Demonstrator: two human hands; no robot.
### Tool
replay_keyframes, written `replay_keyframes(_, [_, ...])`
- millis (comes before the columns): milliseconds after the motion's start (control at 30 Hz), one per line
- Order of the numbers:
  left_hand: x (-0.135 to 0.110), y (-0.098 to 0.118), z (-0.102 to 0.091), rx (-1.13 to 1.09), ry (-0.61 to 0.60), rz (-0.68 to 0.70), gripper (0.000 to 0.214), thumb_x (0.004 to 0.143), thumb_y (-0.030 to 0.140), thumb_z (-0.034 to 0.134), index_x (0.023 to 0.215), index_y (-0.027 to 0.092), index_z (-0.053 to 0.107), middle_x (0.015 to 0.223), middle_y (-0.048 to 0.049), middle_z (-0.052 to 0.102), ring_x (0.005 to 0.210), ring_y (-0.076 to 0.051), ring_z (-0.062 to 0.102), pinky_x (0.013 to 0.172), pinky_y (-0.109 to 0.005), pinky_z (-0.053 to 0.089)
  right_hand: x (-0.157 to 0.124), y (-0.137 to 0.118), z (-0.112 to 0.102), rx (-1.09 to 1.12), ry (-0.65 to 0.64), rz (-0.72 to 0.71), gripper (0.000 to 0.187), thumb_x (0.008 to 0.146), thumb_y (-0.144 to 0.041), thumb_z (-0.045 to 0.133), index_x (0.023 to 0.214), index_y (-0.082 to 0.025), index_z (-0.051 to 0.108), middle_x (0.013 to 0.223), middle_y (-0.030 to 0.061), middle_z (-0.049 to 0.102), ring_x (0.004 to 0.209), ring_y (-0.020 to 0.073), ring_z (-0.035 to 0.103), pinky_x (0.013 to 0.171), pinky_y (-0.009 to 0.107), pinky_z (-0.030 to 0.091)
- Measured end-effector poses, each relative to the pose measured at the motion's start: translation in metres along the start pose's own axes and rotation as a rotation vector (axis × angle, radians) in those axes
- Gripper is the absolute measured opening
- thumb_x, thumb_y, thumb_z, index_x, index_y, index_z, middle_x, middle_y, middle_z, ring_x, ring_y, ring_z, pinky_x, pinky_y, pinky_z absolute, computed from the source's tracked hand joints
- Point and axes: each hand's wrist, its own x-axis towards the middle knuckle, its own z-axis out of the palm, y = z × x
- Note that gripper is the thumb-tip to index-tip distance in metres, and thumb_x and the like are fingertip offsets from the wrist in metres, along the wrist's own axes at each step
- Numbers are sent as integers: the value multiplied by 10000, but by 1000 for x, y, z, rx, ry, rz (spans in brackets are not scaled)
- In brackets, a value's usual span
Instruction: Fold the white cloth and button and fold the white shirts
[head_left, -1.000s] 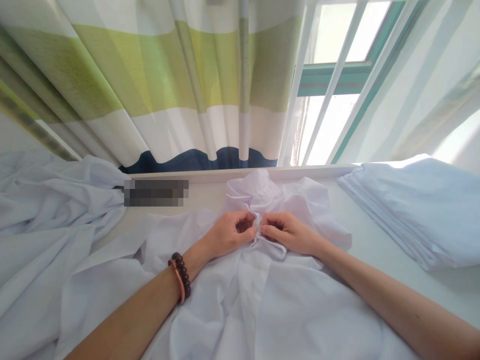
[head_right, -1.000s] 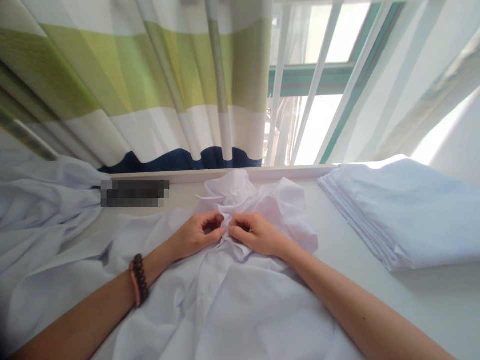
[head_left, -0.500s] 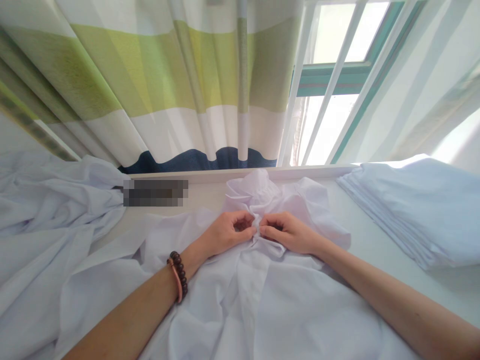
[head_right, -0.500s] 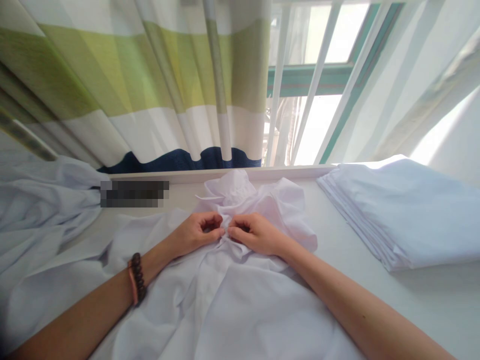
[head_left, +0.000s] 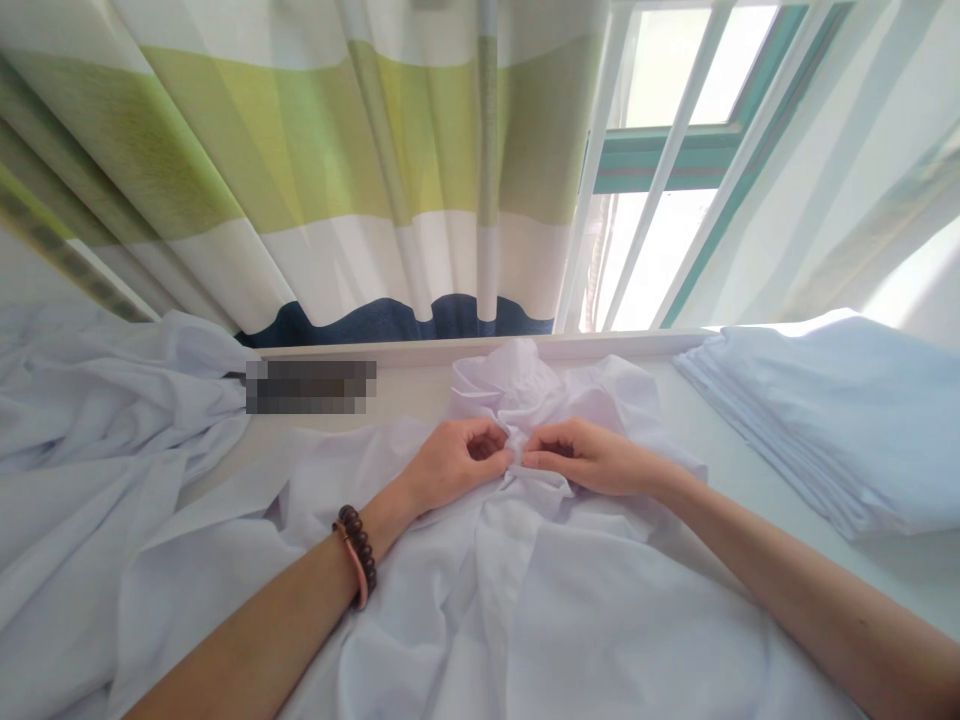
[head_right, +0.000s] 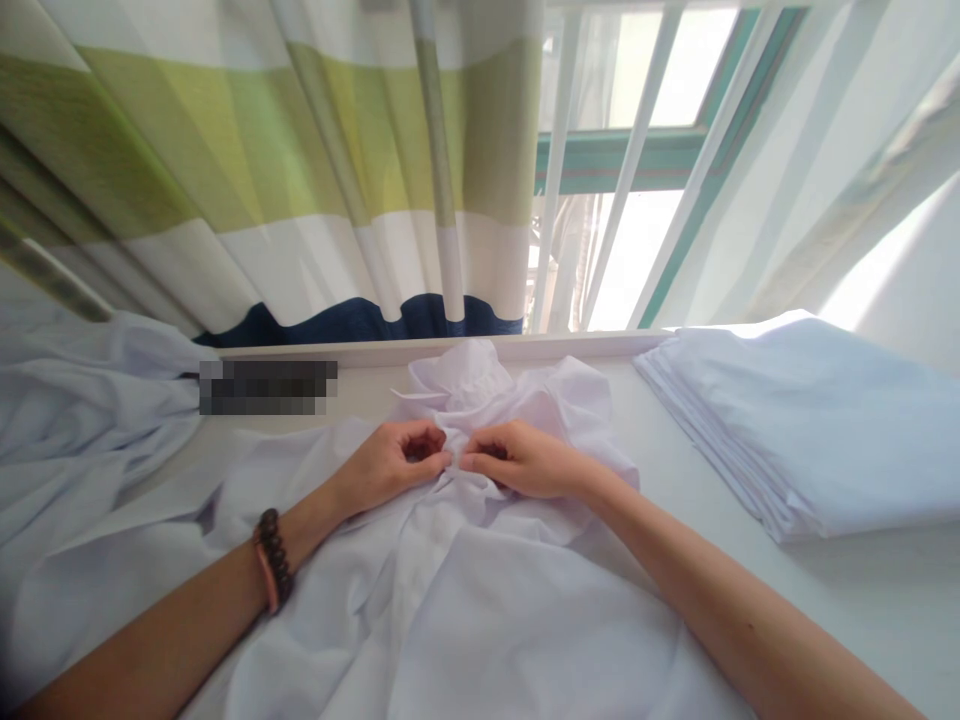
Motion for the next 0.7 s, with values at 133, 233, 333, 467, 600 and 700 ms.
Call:
replay_keyframes(133, [-1,8,-4,69,62,1,155,783,303,627,752,154,599,648,37,590,599,-101,533,592,-208,434,-7,-11,-12,10,-57,157,445,921,-518,396,648,-185,511,565,-14,541,539,112,495,543,241,373])
replay_keyframes(233, [-2,20,-11,90,162,18,173,814,332,607,790,161,610,706,20,650,645,-120,590,641,-219,463,-14,-28,-15,-82,18,230,449,863,-574,481,624,-194,491,563,-9,564,529,122,521,514,243,373])
replay_keyframes(333, [-2,31,-18,44,290,42,196,823,360,610,840,165,623,778,0,695,711,-143,638,682,-226,490,-20,-46,-12,-220,127,251,447,805,-621,541,657,-200,518,553,-15,554,493,118,504,446,236,319])
replay_keyframes(467, [-5,41,-26,26,258,50,227,863,378,553,949,184,633,855,-12,716,771,-162,667,721,-243,513,-24,-55,1,-295,132,268,566,806,-713,440,582,-194,477,480,-18,495,427,94,412,404,249,243])
replay_keyframes(600, [-13,50,-36,323,-78,101,217,889,319,480,988,228,652,986,-8,704,876,-176,648,801,-267,487,-21,-48,12,-326,52,259,616,793,-731,430,495,-193,393,433,-30,404,408,81,328,395,267,195])
replay_keyframes(700, [-22,54,-47,540,-222,90,267,845,378,538,1059,240,618,1063,-23,675,940,-207,616,828,-291,464,-18,-41,17,-276,83,173,508,811,-671,473,645,-191,505,592,-8,559,512,110,458,458,256,300])
